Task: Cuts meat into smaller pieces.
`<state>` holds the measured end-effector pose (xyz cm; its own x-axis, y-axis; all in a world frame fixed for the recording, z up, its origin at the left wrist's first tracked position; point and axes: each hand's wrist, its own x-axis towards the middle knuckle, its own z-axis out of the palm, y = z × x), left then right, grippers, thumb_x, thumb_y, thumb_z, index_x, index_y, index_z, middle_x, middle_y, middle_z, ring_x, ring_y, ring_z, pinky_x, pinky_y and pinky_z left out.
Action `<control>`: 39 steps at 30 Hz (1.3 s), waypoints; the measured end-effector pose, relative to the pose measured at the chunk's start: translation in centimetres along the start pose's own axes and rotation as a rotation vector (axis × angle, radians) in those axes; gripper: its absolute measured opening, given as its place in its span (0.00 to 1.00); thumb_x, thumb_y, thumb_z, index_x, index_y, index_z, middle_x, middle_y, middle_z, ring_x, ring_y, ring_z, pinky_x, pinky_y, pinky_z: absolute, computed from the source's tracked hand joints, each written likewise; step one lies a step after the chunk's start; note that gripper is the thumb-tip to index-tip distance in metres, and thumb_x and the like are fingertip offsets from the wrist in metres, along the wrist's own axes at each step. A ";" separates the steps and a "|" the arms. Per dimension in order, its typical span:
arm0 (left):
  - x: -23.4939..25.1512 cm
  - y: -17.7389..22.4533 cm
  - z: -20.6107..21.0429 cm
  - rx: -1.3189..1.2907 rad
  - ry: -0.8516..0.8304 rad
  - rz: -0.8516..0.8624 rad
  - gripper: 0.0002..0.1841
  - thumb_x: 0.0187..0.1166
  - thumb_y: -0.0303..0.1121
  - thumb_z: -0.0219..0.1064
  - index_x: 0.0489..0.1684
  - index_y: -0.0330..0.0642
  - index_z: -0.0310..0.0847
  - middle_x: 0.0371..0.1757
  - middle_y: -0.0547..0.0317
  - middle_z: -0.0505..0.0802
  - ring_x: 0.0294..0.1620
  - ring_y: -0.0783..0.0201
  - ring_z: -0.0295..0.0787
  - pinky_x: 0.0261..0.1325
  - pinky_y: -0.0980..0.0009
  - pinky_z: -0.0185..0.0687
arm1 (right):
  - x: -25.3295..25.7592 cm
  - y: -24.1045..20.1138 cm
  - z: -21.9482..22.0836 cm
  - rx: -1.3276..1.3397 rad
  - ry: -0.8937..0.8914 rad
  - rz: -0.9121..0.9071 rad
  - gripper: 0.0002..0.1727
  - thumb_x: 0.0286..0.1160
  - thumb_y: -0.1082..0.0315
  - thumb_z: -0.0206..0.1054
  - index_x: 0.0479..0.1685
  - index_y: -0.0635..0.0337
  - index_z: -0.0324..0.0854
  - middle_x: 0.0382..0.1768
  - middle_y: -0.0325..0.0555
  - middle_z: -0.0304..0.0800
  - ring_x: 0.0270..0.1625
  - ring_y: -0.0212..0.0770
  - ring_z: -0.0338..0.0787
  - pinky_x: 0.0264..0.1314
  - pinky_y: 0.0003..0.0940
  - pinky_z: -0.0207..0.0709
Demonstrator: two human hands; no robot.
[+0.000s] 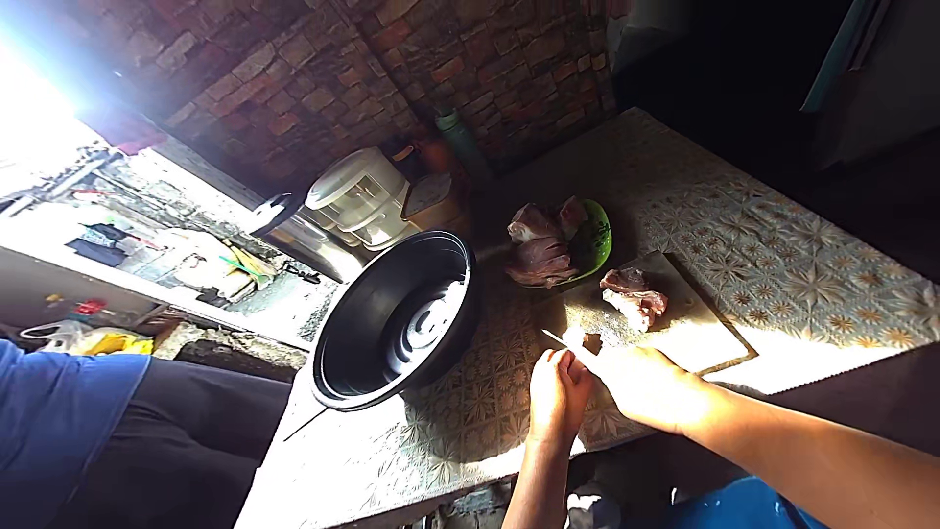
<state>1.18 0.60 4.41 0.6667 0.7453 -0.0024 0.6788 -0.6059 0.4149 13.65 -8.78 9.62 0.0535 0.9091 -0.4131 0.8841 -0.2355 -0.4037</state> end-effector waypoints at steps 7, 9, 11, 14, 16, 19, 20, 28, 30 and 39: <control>-1.1 -3.6 -1.4 -0.117 0.342 -0.008 0.08 0.72 0.30 0.75 0.42 0.36 0.94 0.39 0.50 0.95 0.43 0.58 0.94 0.53 0.58 0.88 | -3.3 3.8 2.5 0.039 0.068 -0.033 0.22 0.85 0.67 0.57 0.76 0.62 0.78 0.60 0.65 0.87 0.64 0.66 0.87 0.62 0.64 0.78; -1.3 -3.4 -2.3 -0.188 0.250 -0.015 0.08 0.75 0.32 0.74 0.46 0.41 0.94 0.42 0.56 0.95 0.44 0.66 0.92 0.53 0.66 0.88 | -3.9 6.1 4.5 0.049 0.218 -0.141 0.14 0.84 0.68 0.58 0.47 0.68 0.87 0.43 0.64 0.90 0.53 0.64 0.91 0.55 0.61 0.81; -1.1 -2.2 -2.2 -0.207 0.122 0.036 0.11 0.77 0.34 0.72 0.52 0.43 0.94 0.46 0.55 0.95 0.47 0.67 0.92 0.55 0.68 0.88 | -4.1 7.9 6.0 0.086 0.425 -0.217 0.12 0.79 0.69 0.62 0.33 0.67 0.87 0.35 0.61 0.90 0.44 0.60 0.92 0.49 0.57 0.83; -0.2 -0.1 -0.8 -0.147 -0.042 0.074 0.16 0.82 0.37 0.68 0.62 0.43 0.91 0.57 0.46 0.91 0.55 0.60 0.90 0.61 0.67 0.85 | -5.0 8.2 6.0 0.144 0.586 -0.158 0.22 0.75 0.71 0.65 0.68 0.67 0.84 0.56 0.63 0.92 0.57 0.60 0.93 0.61 0.56 0.84; 0.3 0.8 0.0 -0.056 -0.127 0.038 0.20 0.87 0.41 0.62 0.71 0.42 0.86 0.67 0.42 0.88 0.69 0.50 0.84 0.76 0.59 0.77 | -5.6 8.2 6.0 0.200 0.660 -0.086 0.25 0.74 0.71 0.65 0.73 0.63 0.82 0.53 0.61 0.94 0.54 0.59 0.94 0.59 0.56 0.85; 0.0 0.1 0.7 -0.085 -0.013 0.076 0.24 0.86 0.44 0.65 0.74 0.39 0.83 0.62 0.44 0.90 0.59 0.52 0.89 0.67 0.59 0.83 | -6.2 8.1 7.0 0.180 0.877 -0.119 0.14 0.68 0.68 0.62 0.43 0.62 0.91 0.28 0.51 0.92 0.32 0.49 0.94 0.37 0.46 0.87; -0.3 -0.3 0.8 -0.119 0.048 0.106 0.24 0.82 0.45 0.69 0.69 0.38 0.85 0.58 0.45 0.91 0.52 0.55 0.91 0.59 0.62 0.86 | -6.3 7.9 7.3 0.147 0.932 -0.163 0.16 0.68 0.68 0.60 0.47 0.62 0.93 0.26 0.49 0.91 0.29 0.47 0.93 0.34 0.44 0.87; -1.2 -2.6 3.5 -0.176 0.391 0.312 0.13 0.65 0.34 0.80 0.43 0.38 0.92 0.44 0.53 0.95 0.43 0.64 0.91 0.47 0.72 0.87 | -7.0 6.4 8.1 -0.124 0.836 -0.227 0.29 0.66 0.71 0.61 0.72 0.51 0.87 0.17 0.48 0.84 0.18 0.50 0.87 0.17 0.44 0.80; -1.0 -2.4 3.9 -0.157 0.417 0.316 0.11 0.64 0.32 0.79 0.42 0.38 0.93 0.44 0.53 0.96 0.47 0.60 0.93 0.54 0.67 0.89 | -7.1 6.4 8.0 -0.129 0.817 -0.218 0.29 0.66 0.72 0.63 0.71 0.51 0.87 0.20 0.49 0.86 0.20 0.51 0.89 0.18 0.45 0.81; -0.2 -2.5 3.5 -0.137 0.371 0.319 0.07 0.67 0.31 0.73 0.38 0.42 0.94 0.42 0.57 0.96 0.45 0.64 0.93 0.52 0.69 0.88 | -6.8 7.1 7.7 -0.089 0.788 -0.260 0.26 0.70 0.73 0.60 0.69 0.51 0.88 0.20 0.47 0.85 0.20 0.50 0.88 0.19 0.46 0.80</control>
<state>0.40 0.97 0.18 0.6631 0.5930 0.4568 0.3960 -0.7958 0.4581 15.98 -19.31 3.25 0.1226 0.9127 0.3899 0.9449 0.0129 -0.3272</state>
